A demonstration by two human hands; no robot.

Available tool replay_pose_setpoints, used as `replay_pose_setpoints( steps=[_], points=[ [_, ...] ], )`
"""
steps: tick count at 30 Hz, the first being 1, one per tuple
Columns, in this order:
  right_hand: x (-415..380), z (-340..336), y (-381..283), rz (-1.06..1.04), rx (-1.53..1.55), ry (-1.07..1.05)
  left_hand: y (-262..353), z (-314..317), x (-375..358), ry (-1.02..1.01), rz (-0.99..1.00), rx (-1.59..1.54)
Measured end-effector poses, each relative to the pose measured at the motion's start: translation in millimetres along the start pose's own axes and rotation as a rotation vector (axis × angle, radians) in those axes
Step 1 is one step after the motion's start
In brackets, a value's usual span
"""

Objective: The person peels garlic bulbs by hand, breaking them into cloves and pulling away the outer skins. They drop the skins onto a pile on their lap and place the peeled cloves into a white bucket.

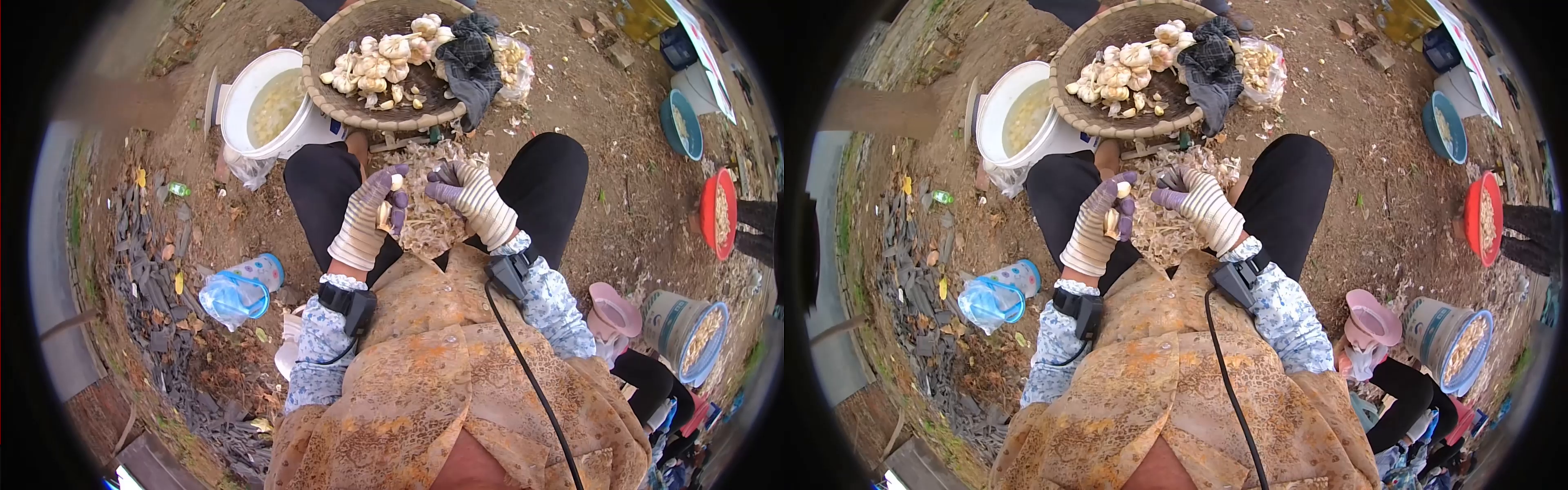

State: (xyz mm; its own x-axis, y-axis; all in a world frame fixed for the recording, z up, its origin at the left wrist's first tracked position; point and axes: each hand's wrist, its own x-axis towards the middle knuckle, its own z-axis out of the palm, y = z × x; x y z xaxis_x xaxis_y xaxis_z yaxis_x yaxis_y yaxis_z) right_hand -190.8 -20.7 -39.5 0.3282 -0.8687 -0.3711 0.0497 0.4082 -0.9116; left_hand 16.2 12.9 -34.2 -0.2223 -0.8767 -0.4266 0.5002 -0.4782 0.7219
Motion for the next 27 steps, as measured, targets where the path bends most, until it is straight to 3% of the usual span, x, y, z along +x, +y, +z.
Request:
replay_pose_setpoints(
  steps=[4, 6, 12, 14, 16, 18, 22, 25, 27],
  points=[
    [-4, 21, -9, -0.079, 0.024, -0.023, -4, 8, 2, 0.004, 0.018, 0.027],
    [-3, 22, -17, 0.067, 0.031, -0.099, -5, 9, 3, -0.027, 0.04, 0.013],
    [7, 15, 0, 0.04, 0.148, -0.126, 1, 12, -1, -0.037, 0.083, 0.05],
    [13, 19, 15, -0.219, -0.302, 0.085, -1, 9, 0, -0.01, 0.09, 0.059],
    [9, 19, 13, -0.179, -0.385, 0.037, -6, 0, 5, 0.1, 0.074, -0.001],
    [10, 18, 21, -0.264, -0.615, -0.019, -9, -3, 6, 0.138, 0.076, -0.007],
    [6, 19, 16, -0.398, -0.726, -0.046, -6, 3, 6, 0.168, 0.076, 0.126],
    [3, 16, 7, -0.387, -0.818, -0.118, -6, 2, 6, 0.186, 0.087, 0.19],
    [5, 14, 11, -0.393, -0.835, -0.05, -3, 0, 3, 0.151, 0.073, 0.126]
  ],
)
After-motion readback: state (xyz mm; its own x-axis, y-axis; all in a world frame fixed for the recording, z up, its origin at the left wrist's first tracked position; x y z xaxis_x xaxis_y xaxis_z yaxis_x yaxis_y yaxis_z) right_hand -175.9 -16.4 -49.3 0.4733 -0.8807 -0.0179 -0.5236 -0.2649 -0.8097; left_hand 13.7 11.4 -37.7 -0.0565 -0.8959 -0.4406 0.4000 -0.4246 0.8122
